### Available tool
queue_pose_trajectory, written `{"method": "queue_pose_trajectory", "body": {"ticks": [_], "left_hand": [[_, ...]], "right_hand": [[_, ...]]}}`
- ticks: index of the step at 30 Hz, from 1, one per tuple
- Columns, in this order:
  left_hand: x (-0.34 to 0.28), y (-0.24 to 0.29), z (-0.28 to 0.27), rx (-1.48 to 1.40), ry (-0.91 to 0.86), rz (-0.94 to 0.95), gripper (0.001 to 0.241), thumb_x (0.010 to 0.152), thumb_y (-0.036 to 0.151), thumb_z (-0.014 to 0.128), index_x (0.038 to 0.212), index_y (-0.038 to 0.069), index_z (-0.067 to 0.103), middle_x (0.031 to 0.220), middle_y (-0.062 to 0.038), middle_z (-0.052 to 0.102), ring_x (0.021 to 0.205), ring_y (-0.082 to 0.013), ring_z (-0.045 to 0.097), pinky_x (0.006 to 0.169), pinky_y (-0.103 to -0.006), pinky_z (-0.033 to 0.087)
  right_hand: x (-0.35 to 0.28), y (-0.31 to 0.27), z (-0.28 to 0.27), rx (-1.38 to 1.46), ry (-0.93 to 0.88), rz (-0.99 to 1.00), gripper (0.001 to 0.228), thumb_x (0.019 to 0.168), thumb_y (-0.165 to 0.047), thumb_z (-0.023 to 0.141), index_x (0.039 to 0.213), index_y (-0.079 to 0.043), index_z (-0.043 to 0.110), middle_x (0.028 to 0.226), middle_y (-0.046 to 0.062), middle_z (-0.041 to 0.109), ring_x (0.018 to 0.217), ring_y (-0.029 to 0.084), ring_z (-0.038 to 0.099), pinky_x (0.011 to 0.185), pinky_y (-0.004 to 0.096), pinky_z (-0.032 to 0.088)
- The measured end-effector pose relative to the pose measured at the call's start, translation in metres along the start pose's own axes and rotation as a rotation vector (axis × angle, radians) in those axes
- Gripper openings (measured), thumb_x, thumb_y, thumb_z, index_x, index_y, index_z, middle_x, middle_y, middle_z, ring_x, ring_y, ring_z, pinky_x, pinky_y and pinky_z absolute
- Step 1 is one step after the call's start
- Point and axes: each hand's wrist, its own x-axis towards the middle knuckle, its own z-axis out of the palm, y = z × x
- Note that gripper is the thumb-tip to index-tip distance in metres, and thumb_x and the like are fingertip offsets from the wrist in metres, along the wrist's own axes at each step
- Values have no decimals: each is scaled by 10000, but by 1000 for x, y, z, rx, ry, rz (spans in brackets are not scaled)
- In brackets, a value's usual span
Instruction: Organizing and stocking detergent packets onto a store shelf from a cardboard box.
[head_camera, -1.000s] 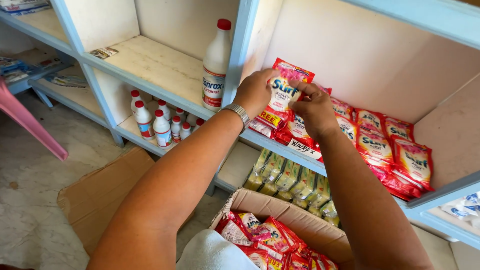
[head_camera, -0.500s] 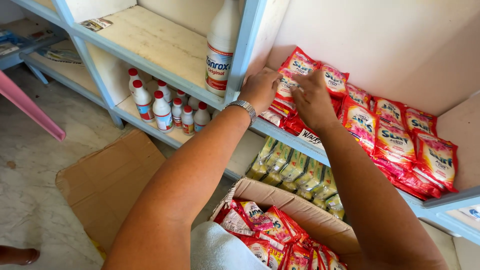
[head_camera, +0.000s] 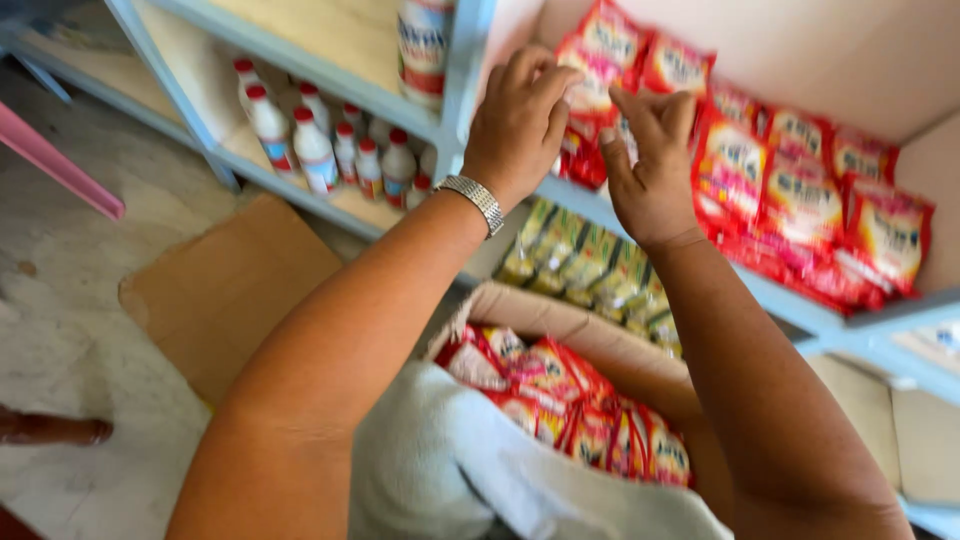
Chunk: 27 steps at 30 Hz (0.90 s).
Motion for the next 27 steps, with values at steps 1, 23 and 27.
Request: {"method": "queue_pose_trajectory", "body": {"ticks": [1,23,27], "left_hand": [[-11,11,-3,-11,-23,-17,243,973,98,637,1210,132,682,1217,-77,600,1128,-319,610,971,-415,534],[-224,84,48,-193,-1144,-47,183,912,200,632,1071,166,715,1047,-101,725,981,-320,704,823,-484,540],[-208,90,37,-91,-1191,1,159,888,185,647,1032,152,705,1033,-128,719,981,-340,697,810,-501,540]], "right_hand": [[-19,-9,-6,1,-13,28,376,1086,-83,646,1447,-1,578,1251,172,432,1192,319,526,1101,396,466],[-323,-39,68,-179,-1361,556,316,943,-278,631,1211,-128,705,1313,164,652,1178,351,652,984,469,533],[-319,-21,72,-162,-1071,712,650,798,-294,815,1358,-85,559,1375,197,566,1229,380,585,1000,487,499]]}}
